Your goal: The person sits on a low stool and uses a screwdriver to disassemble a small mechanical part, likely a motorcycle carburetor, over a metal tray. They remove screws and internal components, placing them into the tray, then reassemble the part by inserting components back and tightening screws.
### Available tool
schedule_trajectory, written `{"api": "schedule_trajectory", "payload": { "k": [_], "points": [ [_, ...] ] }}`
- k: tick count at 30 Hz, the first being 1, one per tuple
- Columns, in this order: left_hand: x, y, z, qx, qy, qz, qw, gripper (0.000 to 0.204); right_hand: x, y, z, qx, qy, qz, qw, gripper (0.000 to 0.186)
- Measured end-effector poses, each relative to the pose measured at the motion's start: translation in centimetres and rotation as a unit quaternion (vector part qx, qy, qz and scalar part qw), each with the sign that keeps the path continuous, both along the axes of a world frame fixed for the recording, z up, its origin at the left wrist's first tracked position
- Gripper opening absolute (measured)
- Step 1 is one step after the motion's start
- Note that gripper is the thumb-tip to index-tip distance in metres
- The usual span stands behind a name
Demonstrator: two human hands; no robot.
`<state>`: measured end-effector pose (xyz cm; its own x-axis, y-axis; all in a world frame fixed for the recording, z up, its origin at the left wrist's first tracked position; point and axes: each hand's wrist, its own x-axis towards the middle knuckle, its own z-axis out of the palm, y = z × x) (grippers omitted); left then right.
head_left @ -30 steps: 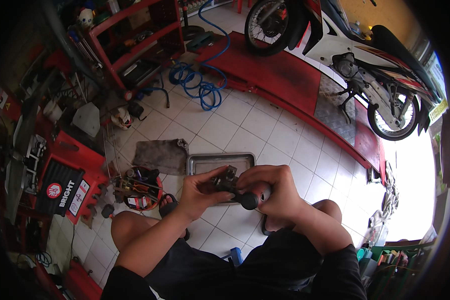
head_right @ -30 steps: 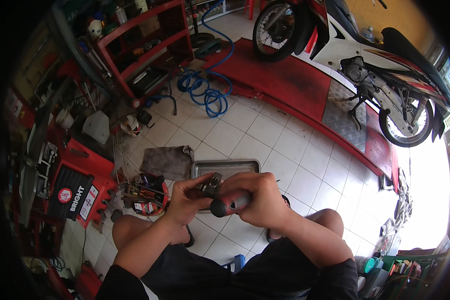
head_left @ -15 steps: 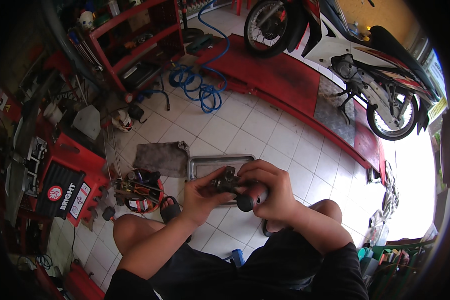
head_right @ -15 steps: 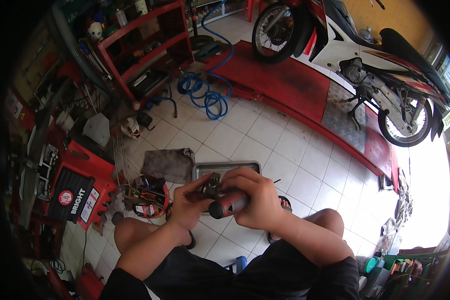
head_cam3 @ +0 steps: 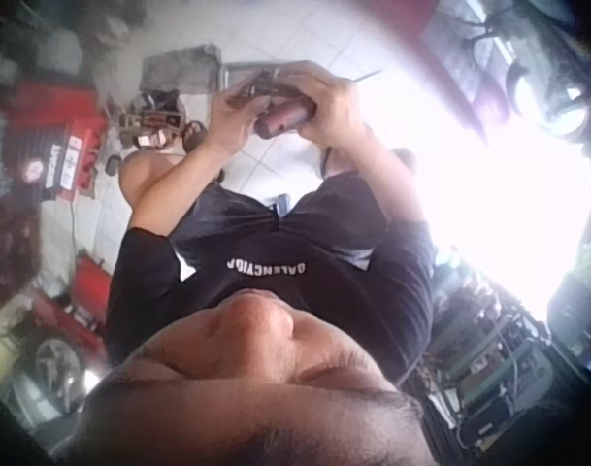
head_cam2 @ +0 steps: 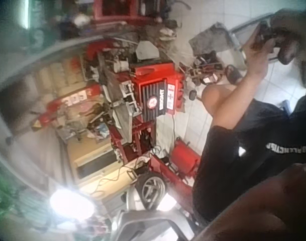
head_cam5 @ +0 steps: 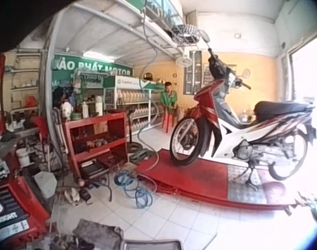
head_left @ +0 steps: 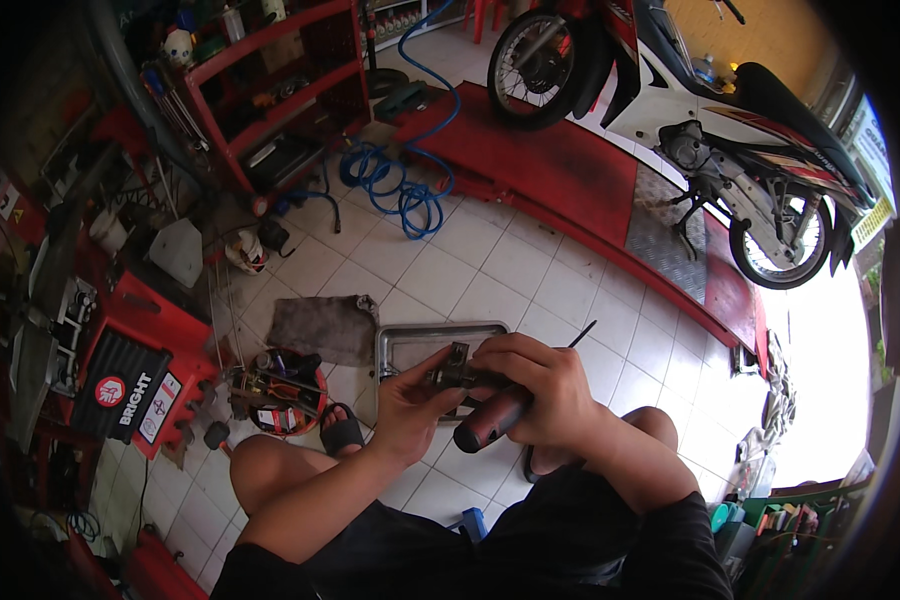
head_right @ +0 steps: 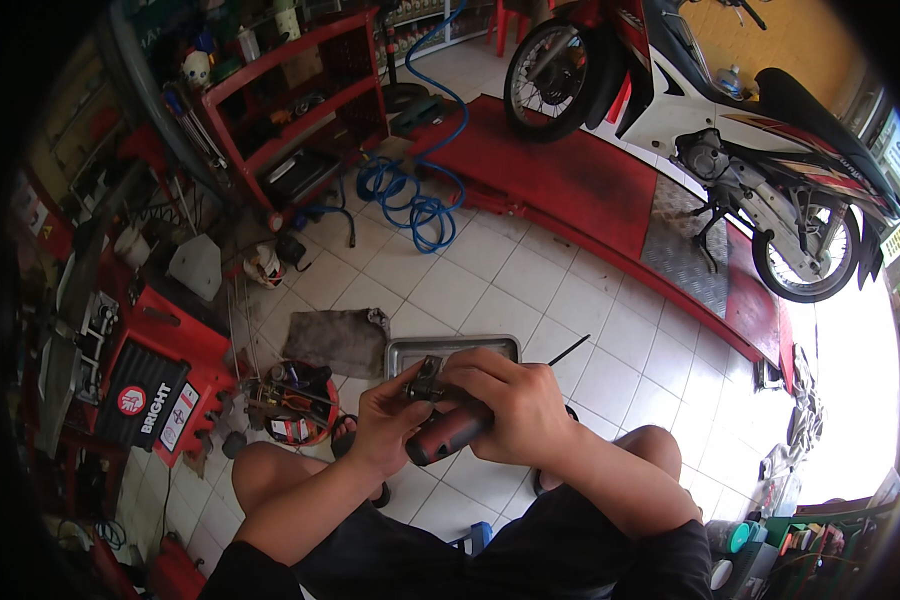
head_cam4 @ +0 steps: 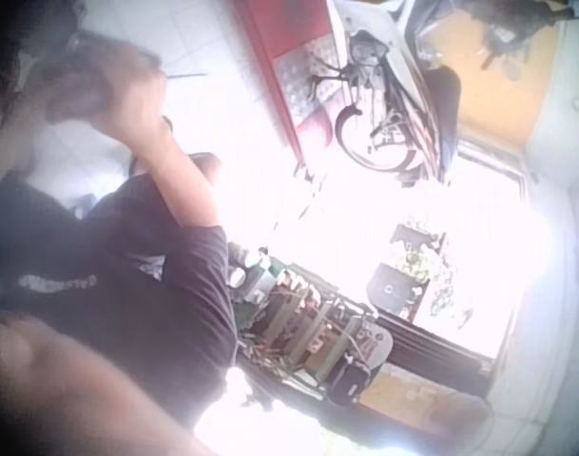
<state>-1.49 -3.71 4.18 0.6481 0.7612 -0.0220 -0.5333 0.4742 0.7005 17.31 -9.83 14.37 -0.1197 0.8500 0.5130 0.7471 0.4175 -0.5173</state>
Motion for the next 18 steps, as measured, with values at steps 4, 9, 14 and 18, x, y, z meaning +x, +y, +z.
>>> {"api": "schedule_trajectory", "payload": {
  "k": [4,9,14,18],
  "points": [
    [0.1,0.1,0.2,0.017,0.005,-0.008,1.000,0.062,0.3,-0.1,0.2,-0.036,0.030,0.008,0.999,0.041],
    [0.0,0.1,-0.3,0.031,0.029,0.002,0.999,0.061,0.2,-0.2,0.6,-0.076,-0.015,0.001,0.997,0.038],
    [0.0,0.3,-0.2,0.027,0.042,0.004,0.999,0.059,0.2,-0.3,1.2,-0.108,-0.065,-0.005,0.992,0.042],
    [0.2,0.4,-0.3,0.032,0.050,0.018,0.998,0.058,0.3,-0.1,1.2,-0.113,-0.032,-0.001,0.993,0.045]
  ]
}}
